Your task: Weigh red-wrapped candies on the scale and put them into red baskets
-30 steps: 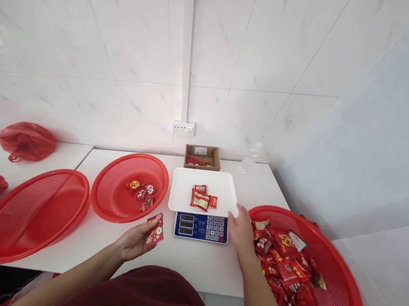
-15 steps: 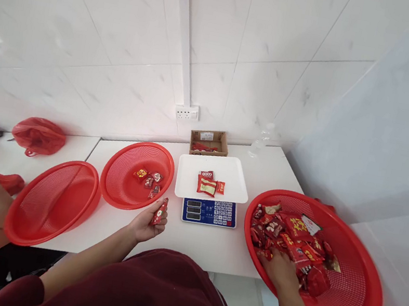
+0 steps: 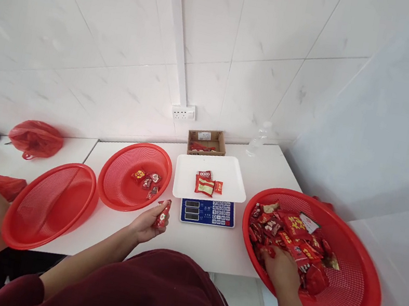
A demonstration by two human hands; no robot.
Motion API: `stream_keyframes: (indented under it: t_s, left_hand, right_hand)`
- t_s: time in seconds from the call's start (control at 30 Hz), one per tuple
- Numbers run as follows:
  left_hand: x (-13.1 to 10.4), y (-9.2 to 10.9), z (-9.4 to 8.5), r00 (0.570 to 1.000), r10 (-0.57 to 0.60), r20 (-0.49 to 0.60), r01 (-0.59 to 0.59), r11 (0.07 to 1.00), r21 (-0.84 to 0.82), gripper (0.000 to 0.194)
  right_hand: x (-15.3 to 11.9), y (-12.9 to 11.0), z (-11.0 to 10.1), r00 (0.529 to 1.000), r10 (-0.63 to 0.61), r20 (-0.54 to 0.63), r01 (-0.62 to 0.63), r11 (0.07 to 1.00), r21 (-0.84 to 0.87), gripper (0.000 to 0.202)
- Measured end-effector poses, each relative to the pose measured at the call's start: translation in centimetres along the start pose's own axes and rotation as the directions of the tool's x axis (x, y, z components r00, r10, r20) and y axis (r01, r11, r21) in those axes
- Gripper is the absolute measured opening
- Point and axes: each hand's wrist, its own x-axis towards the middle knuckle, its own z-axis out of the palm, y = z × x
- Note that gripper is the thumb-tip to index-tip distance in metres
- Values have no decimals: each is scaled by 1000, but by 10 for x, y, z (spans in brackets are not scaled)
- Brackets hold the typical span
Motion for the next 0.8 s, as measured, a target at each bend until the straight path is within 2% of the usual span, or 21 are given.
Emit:
stream_keyframes:
  t_s: [0.1, 0.17, 0.23, 0.33, 0.47, 0.57, 0.67, 0.73, 0.8]
  left_hand:
    - [-3, 2, 3, 998, -17, -59, 20, 999, 42, 29]
    - [-6, 3, 3, 997, -17, -77, 22, 997, 71, 26]
    - [-10, 3, 2, 998, -15, -66, 22, 995, 93, 24]
    - [-13, 4, -1, 1000, -14, -11, 15, 995, 98, 23]
    - [-14, 5, -7, 1000, -7, 12, 7, 997, 78, 19]
    - [-16, 6, -12, 1000, 7, -20, -6, 998, 65, 16]
    - [-19, 6, -17, 999, 24, -41, -22, 999, 43, 14]
    - [-21, 6, -20, 998, 33, -49, -32, 999, 26, 14]
    - [-23, 5, -23, 997, 40, -60, -39, 999, 14, 14]
  right_hand:
    - [-1, -17, -21, 982, 148, -115, -129, 979, 156, 45]
    - [0, -35, -38, 963, 204, -178, -144, 943, 301, 49]
    - [4, -57, -52, 961, 182, -208, -86, 913, 399, 50]
    - [15, -93, -61, 979, 74, -189, 22, 888, 459, 43]
    - [43, -135, -53, 993, -68, -101, 110, 855, 507, 36]
    - [67, -158, -41, 986, -165, -29, 155, 832, 533, 42]
    - [81, -175, -26, 973, -214, -81, 227, 851, 474, 53]
    - [82, -185, -13, 952, -281, -121, 305, 866, 396, 57]
    - [79, -197, 2, 928, -356, -107, 371, 868, 331, 59]
